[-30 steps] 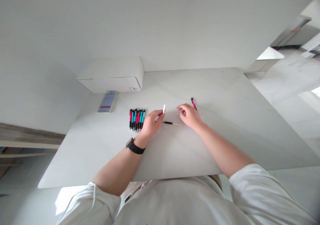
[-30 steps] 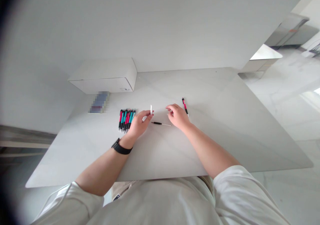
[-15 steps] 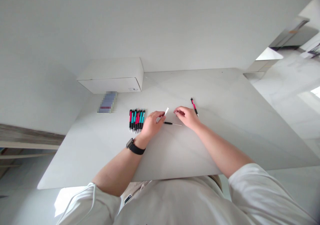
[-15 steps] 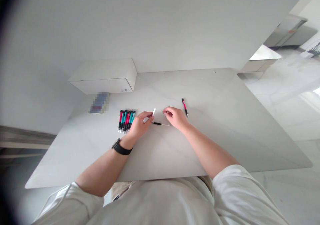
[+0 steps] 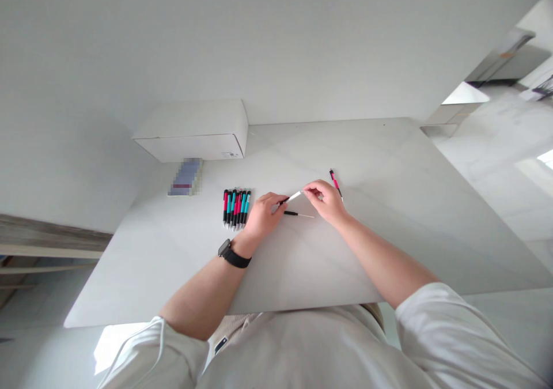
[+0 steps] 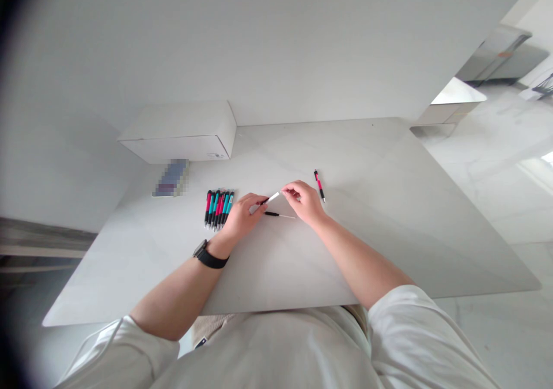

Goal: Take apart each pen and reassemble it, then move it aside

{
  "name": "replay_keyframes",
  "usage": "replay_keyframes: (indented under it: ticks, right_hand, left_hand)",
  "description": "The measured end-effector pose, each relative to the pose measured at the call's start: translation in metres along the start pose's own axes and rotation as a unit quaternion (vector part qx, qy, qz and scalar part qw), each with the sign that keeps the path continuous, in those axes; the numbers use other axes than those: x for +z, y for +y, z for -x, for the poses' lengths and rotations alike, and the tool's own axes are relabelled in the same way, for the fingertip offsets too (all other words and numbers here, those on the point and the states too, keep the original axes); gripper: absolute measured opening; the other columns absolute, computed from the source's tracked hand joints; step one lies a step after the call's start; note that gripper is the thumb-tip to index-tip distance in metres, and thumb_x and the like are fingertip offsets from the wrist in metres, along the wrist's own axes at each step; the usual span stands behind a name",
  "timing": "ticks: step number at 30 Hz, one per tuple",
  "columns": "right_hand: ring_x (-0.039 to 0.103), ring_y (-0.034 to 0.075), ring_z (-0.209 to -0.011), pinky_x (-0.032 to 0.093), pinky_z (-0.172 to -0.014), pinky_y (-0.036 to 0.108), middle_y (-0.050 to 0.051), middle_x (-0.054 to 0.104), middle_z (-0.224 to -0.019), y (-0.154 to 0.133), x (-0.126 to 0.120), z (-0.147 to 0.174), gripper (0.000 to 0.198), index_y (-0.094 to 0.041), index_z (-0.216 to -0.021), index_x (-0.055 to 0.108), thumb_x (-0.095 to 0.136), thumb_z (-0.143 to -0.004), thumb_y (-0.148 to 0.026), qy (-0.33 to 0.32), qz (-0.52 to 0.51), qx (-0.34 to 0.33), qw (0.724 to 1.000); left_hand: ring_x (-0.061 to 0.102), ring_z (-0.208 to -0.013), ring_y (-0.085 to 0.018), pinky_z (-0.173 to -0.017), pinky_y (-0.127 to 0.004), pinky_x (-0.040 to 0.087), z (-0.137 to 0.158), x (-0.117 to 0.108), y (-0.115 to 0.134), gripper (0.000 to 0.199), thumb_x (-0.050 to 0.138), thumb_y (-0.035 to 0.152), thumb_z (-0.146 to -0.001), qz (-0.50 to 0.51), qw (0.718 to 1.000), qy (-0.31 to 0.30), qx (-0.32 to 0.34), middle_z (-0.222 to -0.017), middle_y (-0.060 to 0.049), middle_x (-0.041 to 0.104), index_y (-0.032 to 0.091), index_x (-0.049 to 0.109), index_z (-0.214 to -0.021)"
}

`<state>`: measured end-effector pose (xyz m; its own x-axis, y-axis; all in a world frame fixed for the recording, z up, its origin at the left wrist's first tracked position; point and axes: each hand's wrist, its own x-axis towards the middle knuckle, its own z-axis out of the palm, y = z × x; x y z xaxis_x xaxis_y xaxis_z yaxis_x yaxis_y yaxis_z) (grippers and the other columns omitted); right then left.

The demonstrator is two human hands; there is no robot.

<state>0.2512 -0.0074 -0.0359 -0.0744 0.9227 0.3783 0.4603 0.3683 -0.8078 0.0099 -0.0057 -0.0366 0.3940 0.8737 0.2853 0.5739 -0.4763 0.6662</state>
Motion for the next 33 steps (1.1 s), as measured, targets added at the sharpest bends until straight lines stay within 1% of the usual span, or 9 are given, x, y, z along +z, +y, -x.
replay_keyframes:
  ticks: [5,8,11,16,23,26,30,33]
  right_hand:
    - [0.071,0.022,-0.096,0.061,-0.084,0.038,0.007,0.074,-0.104,-0.002,-0.001,0.000,0.023,-0.028,-0.104,0.076,0.059,-0.102,-0.043,-0.006,-0.005,-0.029,1.000]
    - [0.071,0.023,-0.096,0.062,-0.085,0.039,0.006,0.075,-0.105,-0.001,0.000,0.001,0.023,-0.029,-0.105,0.077,0.060,-0.101,-0.044,-0.016,-0.003,-0.028,0.999]
    - [0.072,0.022,-0.095,0.062,-0.087,0.039,0.006,0.076,-0.105,0.000,0.001,0.001,0.022,-0.029,-0.111,0.076,0.064,-0.099,-0.043,-0.012,-0.013,-0.023,1.000]
    - [0.073,0.022,-0.093,0.063,-0.086,0.038,0.005,0.076,-0.104,0.003,0.001,0.000,0.025,-0.028,-0.114,0.075,0.069,-0.095,-0.044,-0.015,-0.022,-0.022,0.999]
    - [0.074,0.022,-0.090,0.063,-0.084,0.038,0.005,0.077,-0.104,0.009,0.005,0.002,0.038,-0.028,-0.125,0.071,0.075,-0.091,-0.043,-0.021,-0.054,-0.024,0.998]
    - [0.073,0.021,-0.090,0.062,-0.081,0.036,0.005,0.076,-0.104,0.005,0.006,0.003,0.032,-0.029,-0.120,0.074,0.075,-0.091,-0.043,-0.047,-0.068,-0.016,0.996]
    - [0.072,0.021,-0.092,0.060,-0.081,0.035,0.004,0.075,-0.104,-0.001,0.005,0.004,0.021,-0.029,-0.109,0.077,0.072,-0.094,-0.043,-0.096,-0.093,-0.023,0.991]
    - [0.071,0.022,-0.095,0.059,-0.080,0.034,0.004,0.074,-0.105,0.001,0.005,0.003,0.022,-0.028,-0.104,0.075,0.072,-0.093,-0.047,-0.092,-0.123,0.004,0.988]
  left_hand:
    - [0.069,-0.104,-0.023,-0.097,-0.038,0.056,0.000,0.001,0.000,0.025,0.059,0.028,-0.100,0.000,1.000,0.002,0.005,-0.109,-0.006,0.075,0.026,0.075,-0.119]
    - [0.069,-0.105,-0.023,-0.097,-0.038,0.056,0.000,0.001,-0.001,0.025,0.059,0.028,-0.101,0.000,1.000,0.002,0.007,-0.109,-0.006,0.075,0.026,0.076,-0.119]
    - [0.070,-0.103,-0.023,-0.096,-0.038,0.057,0.000,0.001,-0.001,0.025,0.059,0.029,-0.100,-0.004,1.000,0.004,0.004,-0.109,-0.006,0.075,0.027,0.076,-0.119]
    - [0.070,-0.103,-0.023,-0.096,-0.037,0.057,0.000,0.001,-0.002,0.025,0.060,0.028,-0.100,-0.004,1.000,0.004,0.007,-0.109,-0.007,0.075,0.026,0.076,-0.120]
    - [0.070,-0.102,-0.022,-0.093,-0.036,0.058,0.000,0.002,-0.003,0.024,0.062,0.027,-0.100,0.025,0.999,0.024,0.024,-0.109,-0.006,0.075,0.027,0.075,-0.120]
    - [0.071,-0.102,-0.022,-0.093,-0.037,0.058,0.000,0.002,0.000,0.024,0.062,0.028,-0.101,0.040,0.999,0.024,0.028,-0.110,-0.007,0.075,0.026,0.075,-0.121]
    - [0.071,-0.105,-0.023,-0.096,-0.038,0.057,0.001,0.002,0.003,0.025,0.061,0.029,-0.102,0.047,0.998,0.011,0.046,-0.113,-0.007,0.075,0.028,0.075,-0.122]
    - [0.069,-0.110,-0.024,-0.101,-0.040,0.055,0.002,0.003,0.002,0.032,0.064,0.029,-0.100,0.029,0.998,0.012,0.050,-0.118,-0.007,0.074,0.028,0.070,-0.131]
